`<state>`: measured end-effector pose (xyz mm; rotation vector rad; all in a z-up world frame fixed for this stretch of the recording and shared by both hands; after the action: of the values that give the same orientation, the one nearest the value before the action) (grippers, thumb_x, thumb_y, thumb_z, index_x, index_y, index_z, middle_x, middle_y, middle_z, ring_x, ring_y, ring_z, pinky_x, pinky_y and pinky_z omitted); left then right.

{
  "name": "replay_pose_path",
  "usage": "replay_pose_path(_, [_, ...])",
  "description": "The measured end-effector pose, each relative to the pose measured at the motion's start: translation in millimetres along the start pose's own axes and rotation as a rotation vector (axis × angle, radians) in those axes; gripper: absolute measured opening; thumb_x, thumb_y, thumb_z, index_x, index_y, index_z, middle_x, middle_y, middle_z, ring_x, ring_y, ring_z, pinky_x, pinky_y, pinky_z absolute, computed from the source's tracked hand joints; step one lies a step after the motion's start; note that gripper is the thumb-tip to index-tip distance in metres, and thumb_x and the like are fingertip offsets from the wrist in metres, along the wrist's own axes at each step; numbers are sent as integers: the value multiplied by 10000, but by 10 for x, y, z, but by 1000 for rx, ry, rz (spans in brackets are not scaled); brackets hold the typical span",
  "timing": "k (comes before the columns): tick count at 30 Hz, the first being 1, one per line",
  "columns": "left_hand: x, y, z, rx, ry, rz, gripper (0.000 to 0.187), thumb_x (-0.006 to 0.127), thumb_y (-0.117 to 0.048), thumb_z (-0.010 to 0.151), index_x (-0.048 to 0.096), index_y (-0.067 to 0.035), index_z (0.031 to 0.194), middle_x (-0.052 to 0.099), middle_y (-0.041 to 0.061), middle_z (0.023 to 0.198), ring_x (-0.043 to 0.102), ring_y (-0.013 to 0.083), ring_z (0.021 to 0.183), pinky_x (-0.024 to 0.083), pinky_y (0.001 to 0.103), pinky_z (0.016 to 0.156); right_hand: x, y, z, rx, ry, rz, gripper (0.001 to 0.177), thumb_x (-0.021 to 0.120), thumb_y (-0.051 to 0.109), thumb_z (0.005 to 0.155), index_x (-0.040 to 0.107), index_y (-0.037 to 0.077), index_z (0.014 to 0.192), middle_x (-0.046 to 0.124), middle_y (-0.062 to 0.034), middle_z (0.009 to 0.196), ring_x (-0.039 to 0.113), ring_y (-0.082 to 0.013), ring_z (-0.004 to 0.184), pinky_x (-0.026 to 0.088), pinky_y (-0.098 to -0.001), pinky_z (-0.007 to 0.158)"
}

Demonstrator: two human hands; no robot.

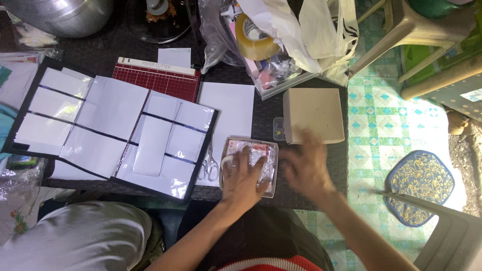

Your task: The person assembles a photo album by hand-sewing clear plastic sleeves to a black backing sheet, then uses scissors to trim excess thread. The person retrieves tape and a small box from a bag, applies tape to the album, and wipes the surface with a cloth. The person places a printed photograph into one of the sleeves.

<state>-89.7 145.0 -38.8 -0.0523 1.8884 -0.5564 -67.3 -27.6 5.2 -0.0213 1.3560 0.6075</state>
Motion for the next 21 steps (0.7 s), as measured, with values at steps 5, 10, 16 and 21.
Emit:
replay_pose_path(5, [74,20,176,-8,58,-5,852,828,-273,793,361,-150,1495,224,320,1549,318,524,1405,460,633,1012,181,252,-149,-6,105,57,196,826,171,680,752,134,857,346,-204,1527,279,-458,1433,247,-678,1115])
replay_pose_path(10, [66,258,214,-12,-31,-124,817,829,-198,757,428,-191,1468,343,244,1546,444,469,1355,520,510,1013,322,291,-259,-35,172,-82,228,771,124,710,789,173,932,471,-124,1411,433,-359,1291,347,-581,1039])
replay_pose_path(16, [56,374,174,18,-178,-274,803,846,-179,719,486,-215,1436,417,249,1489,445,488,1349,481,516,1025,803,337,-319,38,646,-242,172,766,159,763,789,125,930,511,-80,1188,428,-298,1161,357,-463,997])
replay_pose_path(21, [14,388,316,-79,-205,-341,734,823,-177,743,529,-240,1412,449,255,1489,479,449,1361,472,497,1077,562,270,-191,193,314,-19,221,740,105,767,835,229,924,544,1,1160,444,-287,1130,374,-511,944])
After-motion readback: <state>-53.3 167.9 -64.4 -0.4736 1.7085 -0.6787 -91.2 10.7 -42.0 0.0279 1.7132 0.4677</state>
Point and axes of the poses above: each hand's wrist, its own z-axis towards the middle knuckle, its own x-axis out of the palm, y = z × x, the point moved 5 cm from there along z, towards the middle knuckle
